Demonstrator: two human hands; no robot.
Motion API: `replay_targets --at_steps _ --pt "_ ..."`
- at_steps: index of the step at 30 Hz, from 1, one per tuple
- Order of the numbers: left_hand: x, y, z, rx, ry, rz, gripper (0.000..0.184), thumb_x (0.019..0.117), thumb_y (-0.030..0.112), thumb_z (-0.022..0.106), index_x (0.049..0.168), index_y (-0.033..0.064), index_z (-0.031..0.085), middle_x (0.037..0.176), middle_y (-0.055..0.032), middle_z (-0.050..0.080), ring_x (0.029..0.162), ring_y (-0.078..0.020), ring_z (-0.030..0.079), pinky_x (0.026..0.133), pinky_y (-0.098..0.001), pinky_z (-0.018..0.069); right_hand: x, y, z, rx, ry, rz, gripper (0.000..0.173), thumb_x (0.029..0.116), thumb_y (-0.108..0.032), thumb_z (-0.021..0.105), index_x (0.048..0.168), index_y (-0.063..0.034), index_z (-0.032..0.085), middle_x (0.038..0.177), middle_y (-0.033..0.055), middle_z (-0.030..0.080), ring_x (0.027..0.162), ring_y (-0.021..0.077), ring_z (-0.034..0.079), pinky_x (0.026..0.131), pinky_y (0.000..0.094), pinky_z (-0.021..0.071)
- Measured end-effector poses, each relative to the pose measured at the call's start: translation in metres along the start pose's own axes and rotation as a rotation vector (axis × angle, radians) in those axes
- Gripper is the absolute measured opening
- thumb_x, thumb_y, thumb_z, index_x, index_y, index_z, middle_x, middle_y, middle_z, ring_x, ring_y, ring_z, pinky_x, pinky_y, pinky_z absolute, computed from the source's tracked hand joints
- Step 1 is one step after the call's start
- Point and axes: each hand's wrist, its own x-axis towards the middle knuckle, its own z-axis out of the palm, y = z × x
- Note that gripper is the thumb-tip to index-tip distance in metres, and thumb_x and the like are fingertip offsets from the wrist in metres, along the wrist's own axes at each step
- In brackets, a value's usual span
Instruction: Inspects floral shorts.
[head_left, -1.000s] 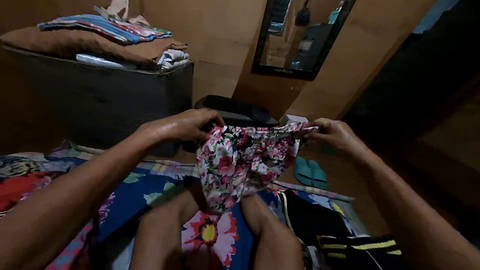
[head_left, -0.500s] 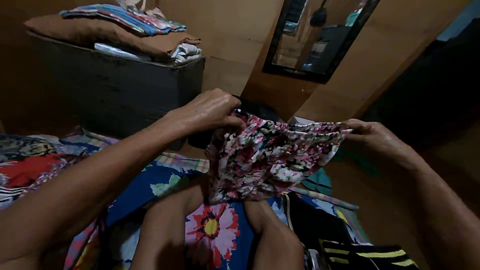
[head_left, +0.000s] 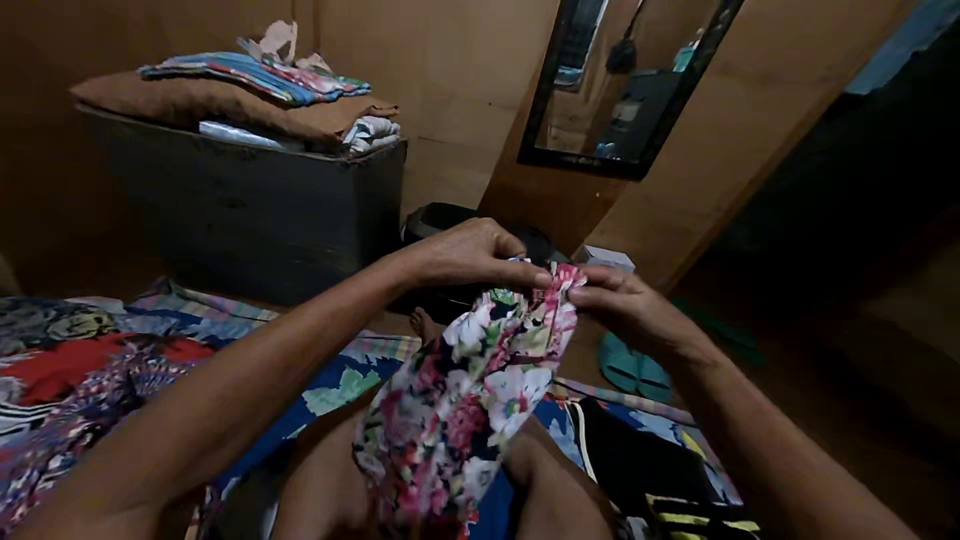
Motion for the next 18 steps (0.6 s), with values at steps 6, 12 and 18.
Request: replay_targets --at_steps 6,12,18 --pt "-0.043 -0.028 0.024 -0.472 -0.23 -0.213 0.022 0.0948 0.011 0.058 0.116 0.0061 0.059 0.088 0.0101 0.067 0.079 0.007 0.062 0.073 -0.0138 0.0524 -0.01 -0.03 -0.029 0.014 0.094 -0.113 0.022 0.0959 -0.012 0.056 0.088 -0.0205 0.075 0.076 -0.0087 0.07 0.064 -0.0032 0.062 0.06 0.0133 0.0534" --pt "-0.067 -0.056 0.012 -0.664 -0.21 -0.198 0.016 0.0917 0.02 0.058 0.096 0.0187 0.073 0.087 0.0111 0.073 0.081 0.0039 0.067 0.075 -0.0158 0.0559 -0.02 -0.039 -0.07 -0.28 -0.292 0.247 0.018 0.0897 -0.013 0.066 0.073 -0.0178 0.07 0.064 -0.0103 0.066 0.056 -0.0046 0.058 0.052 0.0118 0.047" --pt "-0.066 -0.045 -0.01 0.044 -0.359 -0.466 0.024 0.1024 0.028 0.062 0.099 0.0074 0.074 0.079 0.0001 0.07 0.071 -0.0054 0.064 0.07 -0.0255 0.0523 -0.027 -0.025 -0.066 -0.937 -0.364 0.785 0.041 0.092 -0.029 0.077 0.115 0.0038 0.069 0.095 0.0181 0.069 0.086 0.0264 0.065 0.083 0.0456 0.0526"
